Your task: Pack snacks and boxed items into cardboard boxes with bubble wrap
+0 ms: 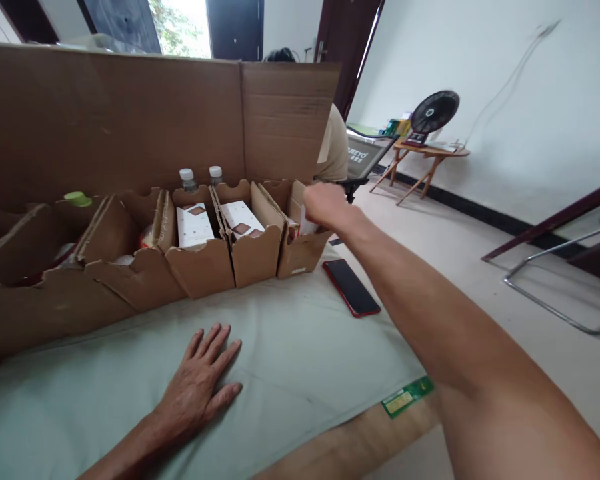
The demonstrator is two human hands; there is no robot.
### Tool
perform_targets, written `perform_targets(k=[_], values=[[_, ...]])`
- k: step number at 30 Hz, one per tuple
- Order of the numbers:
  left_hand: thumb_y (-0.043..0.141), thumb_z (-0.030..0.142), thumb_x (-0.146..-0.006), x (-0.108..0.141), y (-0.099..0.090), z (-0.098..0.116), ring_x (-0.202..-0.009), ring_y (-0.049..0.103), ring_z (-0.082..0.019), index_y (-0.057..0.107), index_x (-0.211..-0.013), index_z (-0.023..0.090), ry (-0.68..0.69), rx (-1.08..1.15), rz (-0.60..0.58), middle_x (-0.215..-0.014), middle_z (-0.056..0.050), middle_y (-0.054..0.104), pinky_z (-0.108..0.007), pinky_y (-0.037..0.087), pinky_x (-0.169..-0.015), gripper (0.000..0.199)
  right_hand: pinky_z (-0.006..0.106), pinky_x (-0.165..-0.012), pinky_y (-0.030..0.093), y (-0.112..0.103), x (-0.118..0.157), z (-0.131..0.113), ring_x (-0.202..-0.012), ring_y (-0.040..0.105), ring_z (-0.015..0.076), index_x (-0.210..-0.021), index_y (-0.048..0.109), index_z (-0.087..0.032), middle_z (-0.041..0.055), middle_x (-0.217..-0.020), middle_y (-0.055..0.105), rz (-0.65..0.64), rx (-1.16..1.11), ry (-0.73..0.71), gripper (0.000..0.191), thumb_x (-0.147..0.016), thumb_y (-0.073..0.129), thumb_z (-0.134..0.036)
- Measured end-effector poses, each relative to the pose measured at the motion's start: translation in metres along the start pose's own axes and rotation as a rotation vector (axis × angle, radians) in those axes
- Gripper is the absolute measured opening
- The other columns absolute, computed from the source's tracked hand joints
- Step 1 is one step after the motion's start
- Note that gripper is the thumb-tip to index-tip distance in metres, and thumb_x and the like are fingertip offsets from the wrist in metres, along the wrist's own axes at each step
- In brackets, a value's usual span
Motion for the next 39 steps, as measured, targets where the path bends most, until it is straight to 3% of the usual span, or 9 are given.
perform_targets(k=[4, 7, 10, 14, 19, 24, 28, 34, 39], values=[[0.059, 0.054, -0.097, -0.001, 0.001, -0.006, -0.157, 0.030, -0.040, 0.051, -0.153, 0.024, -0.046, 0.185, 0.061, -0.167, -0.018, 0.038, -0.068, 0.023, -0.125, 0.064, 0.038, -0.088, 0.052, -0.062, 0.047, -0.010, -0.083, 0.068, 0.0230, -0.077, 0.075, -0.016, 0.0073, -0.073, 0.070, 0.129, -0.026, 0.048, 0.017, -0.085, 0.064, -0.006], [0.060, 0.057, -0.094, -0.002, -0.012, -0.018, -0.157, 0.028, -0.042, 0.047, -0.155, 0.021, -0.196, 0.506, 0.224, -0.168, -0.020, 0.035, -0.068, 0.023, -0.125, 0.071, 0.033, -0.068, 0.050, -0.066, 0.103, -0.026, -0.067, 0.062, 0.0183, -0.084, 0.078, -0.020, 0.0037, -0.073, 0.071, 0.186, -0.319, -0.018, 0.013, -0.086, 0.065, -0.019], [0.069, 0.063, -0.085, 0.002, -0.033, -0.020, -0.152, 0.037, -0.043, 0.038, -0.158, 0.022, -0.350, 0.981, 0.285, -0.165, -0.022, 0.037, -0.064, 0.029, -0.123, 0.090, 0.033, -0.069, 0.053, -0.031, 0.158, -0.050, -0.074, 0.067, 0.0199, -0.082, 0.077, -0.023, 0.0039, -0.085, 0.075, 0.186, -0.563, -0.117, 0.013, -0.087, 0.066, -0.030], [0.075, 0.069, -0.078, 0.017, -0.054, 0.000, -0.124, 0.065, -0.037, 0.038, -0.154, 0.021, -0.526, 1.679, 0.149, -0.147, -0.022, 0.056, -0.051, 0.056, -0.095, 0.096, 0.034, -0.079, 0.054, 0.031, 0.230, -0.101, -0.089, 0.070, 0.0200, -0.091, 0.075, -0.024, 0.0046, -0.095, 0.075, 0.287, -0.684, -0.320, 0.015, -0.094, 0.061, -0.021], [0.096, 0.041, -0.061, 0.053, -0.052, -0.006, -0.087, 0.071, -0.020, 0.054, -0.136, 0.018, -0.877, 1.860, 0.392, -0.110, -0.010, 0.075, -0.030, 0.054, -0.078, 0.088, 0.037, -0.080, 0.052, 0.081, 0.301, -0.153, -0.087, 0.070, 0.0193, -0.097, 0.072, -0.025, 0.0039, -0.100, 0.076, 0.008, -0.794, -0.582, 0.018, -0.094, 0.059, -0.013], [0.092, 0.039, -0.065, 0.075, -0.052, -0.010, -0.080, 0.069, -0.020, 0.073, -0.106, 0.015, -0.786, 1.847, 0.419, -0.096, -0.010, 0.078, -0.031, 0.050, -0.076, 0.051, 0.037, -0.088, 0.055, 0.108, 0.291, -0.139, -0.108, 0.070, 0.0238, -0.115, 0.070, -0.026, 0.0080, -0.117, 0.074, -0.283, -1.143, -0.013, 0.025, -0.099, 0.060, -0.043], [0.085, 0.038, -0.070, 0.077, -0.068, -0.008, -0.088, 0.069, -0.022, 0.077, -0.084, 0.019, -0.596, 1.845, 0.431, -0.104, -0.008, 0.078, -0.033, 0.049, -0.082, 0.025, 0.035, -0.087, 0.055, 0.124, 0.280, -0.161, -0.103, 0.070, 0.0241, -0.116, 0.071, -0.023, 0.0068, -0.115, 0.075, -0.553, -1.219, 0.009, 0.038, -0.088, 0.071, -0.049], [0.073, 0.041, -0.076, 0.105, -0.103, -0.057, -0.114, 0.067, -0.032, 0.078, -0.067, 0.023, -0.284, 1.616, 0.359, -0.111, -0.009, 0.079, -0.048, 0.047, -0.105, 0.020, 0.030, -0.072, 0.050, 0.126, 0.269, -0.162, -0.077, 0.062, 0.0189, -0.086, 0.071, -0.022, 0.0021, -0.083, 0.069, -0.432, -1.224, 0.069, 0.037, -0.094, 0.061, -0.057], [0.071, 0.038, -0.084, 0.130, -0.130, -0.092, -0.110, 0.067, -0.029, 0.080, -0.086, 0.022, -0.449, 1.196, 0.544, -0.104, -0.008, 0.079, -0.049, 0.045, -0.110, 0.018, 0.035, -0.089, 0.050, 0.116, 0.265, -0.166, -0.095, 0.065, 0.0222, -0.102, 0.075, -0.025, 0.0050, -0.100, 0.071, -0.288, -1.038, -0.096, 0.038, -0.105, 0.046, -0.050]])
Point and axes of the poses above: each hand's wrist, its own x-axis away from the middle knuckle, its own y-axis out of the palm, z = x × y, the point moved 4 cm from there along -x, towards the middle knuckle
